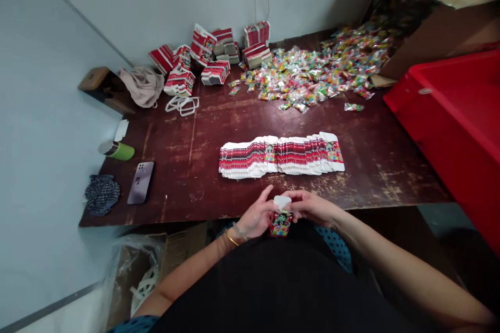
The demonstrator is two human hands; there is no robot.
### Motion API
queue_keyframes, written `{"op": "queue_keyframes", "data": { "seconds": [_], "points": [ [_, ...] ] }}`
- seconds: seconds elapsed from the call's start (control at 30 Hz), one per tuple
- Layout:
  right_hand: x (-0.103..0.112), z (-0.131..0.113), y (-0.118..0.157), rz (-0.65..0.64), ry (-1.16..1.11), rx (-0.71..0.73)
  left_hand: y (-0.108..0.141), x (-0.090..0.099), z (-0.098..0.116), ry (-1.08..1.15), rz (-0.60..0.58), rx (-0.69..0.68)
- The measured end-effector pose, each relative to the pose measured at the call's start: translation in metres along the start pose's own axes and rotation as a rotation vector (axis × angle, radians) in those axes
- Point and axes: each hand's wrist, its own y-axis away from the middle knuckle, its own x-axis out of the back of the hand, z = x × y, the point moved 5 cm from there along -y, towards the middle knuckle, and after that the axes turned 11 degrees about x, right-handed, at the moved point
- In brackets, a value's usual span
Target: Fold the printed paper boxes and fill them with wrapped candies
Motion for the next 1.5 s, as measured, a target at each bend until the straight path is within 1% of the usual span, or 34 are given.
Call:
{"op": "queue_keyframes", "data": {
  "seconds": [0.07,0.13,0.17,0.23,0.33,0.4,0.47,0.5,0.6,0.67,0.7,0.77,0.83,0.87,0.9,0.97,1.07,1.13,1.2,1.33,1.4,1.43,1.47,1.5],
  "points": [
    [-0.004,-0.013,0.0,-0.012,0.243,0.161,-0.003,-0.007,-0.005,0.113,-0.088,0.138],
    [-0.01,-0.025,0.002,-0.004,0.443,0.308,-0.003,-0.012,-0.004,0.126,-0.142,0.162],
    [-0.012,-0.029,0.003,0.009,0.503,0.348,-0.003,-0.014,-0.004,0.113,-0.16,0.148],
    [-0.014,-0.032,0.003,0.01,0.555,0.36,-0.002,-0.015,-0.003,0.078,-0.178,0.109],
    [-0.012,-0.029,-0.001,-0.011,0.554,0.331,-0.002,-0.011,-0.006,0.048,-0.205,0.078],
    [-0.007,-0.025,-0.003,0.018,0.563,0.314,-0.002,-0.005,-0.01,0.042,-0.232,0.06],
    [-0.004,-0.025,-0.004,0.08,0.617,0.363,-0.002,0.001,-0.014,0.011,-0.239,0.04],
    [-0.005,-0.027,-0.003,0.092,0.656,0.404,-0.003,0.005,-0.017,-0.016,-0.237,0.031],
    [-0.01,-0.029,0.0,0.044,0.75,0.487,-0.005,0.012,-0.022,-0.072,-0.232,0.021],
    [-0.009,-0.028,0.001,0.015,0.727,0.464,-0.006,0.013,-0.023,-0.09,-0.242,0.019],
    [-0.005,-0.026,0.0,0.02,0.672,0.423,-0.006,0.013,-0.023,-0.104,-0.247,0.019],
    [0.006,-0.02,-0.004,0.034,0.505,0.285,-0.007,0.012,-0.021,-0.142,-0.253,0.027],
    [0.013,-0.013,-0.008,0.021,0.364,0.156,-0.008,0.011,-0.02,-0.167,-0.246,0.042],
    [0.014,-0.012,-0.009,0.008,0.335,0.127,-0.009,0.011,-0.02,-0.17,-0.242,0.051],
    [0.014,-0.013,-0.01,-0.007,0.338,0.129,-0.009,0.011,-0.02,-0.166,-0.237,0.057],
    [0.01,-0.019,-0.011,-0.021,0.428,0.218,-0.01,0.012,-0.02,-0.145,-0.235,0.057],
    [0.002,-0.033,-0.01,-0.017,0.657,0.437,-0.011,0.014,-0.021,-0.106,-0.246,0.025],
    [0.0,-0.038,-0.008,-0.008,0.748,0.529,-0.012,0.015,-0.022,-0.094,-0.248,0.011],
    [-0.002,-0.039,-0.004,-0.029,0.796,0.559,-0.011,0.016,-0.022,-0.089,-0.242,0.01],
    [-0.017,-0.038,0.01,-0.204,0.974,0.613,-0.005,0.009,-0.022,-0.079,-0.241,0.03],
    [-0.022,-0.04,0.014,-0.25,1.058,0.642,-0.001,0.004,-0.017,-0.086,-0.224,0.005],
    [-0.019,-0.042,0.013,-0.267,1.081,0.65,0.0,0.002,-0.012,-0.091,-0.207,-0.016],
    [-0.011,-0.046,0.01,-0.267,1.097,0.661,0.001,0.002,-0.007,-0.1,-0.183,-0.041],
    [0.003,-0.053,0.004,-0.232,1.11,0.678,0.002,0.002,-0.001,-0.122,-0.153,-0.064]
  ]
}}
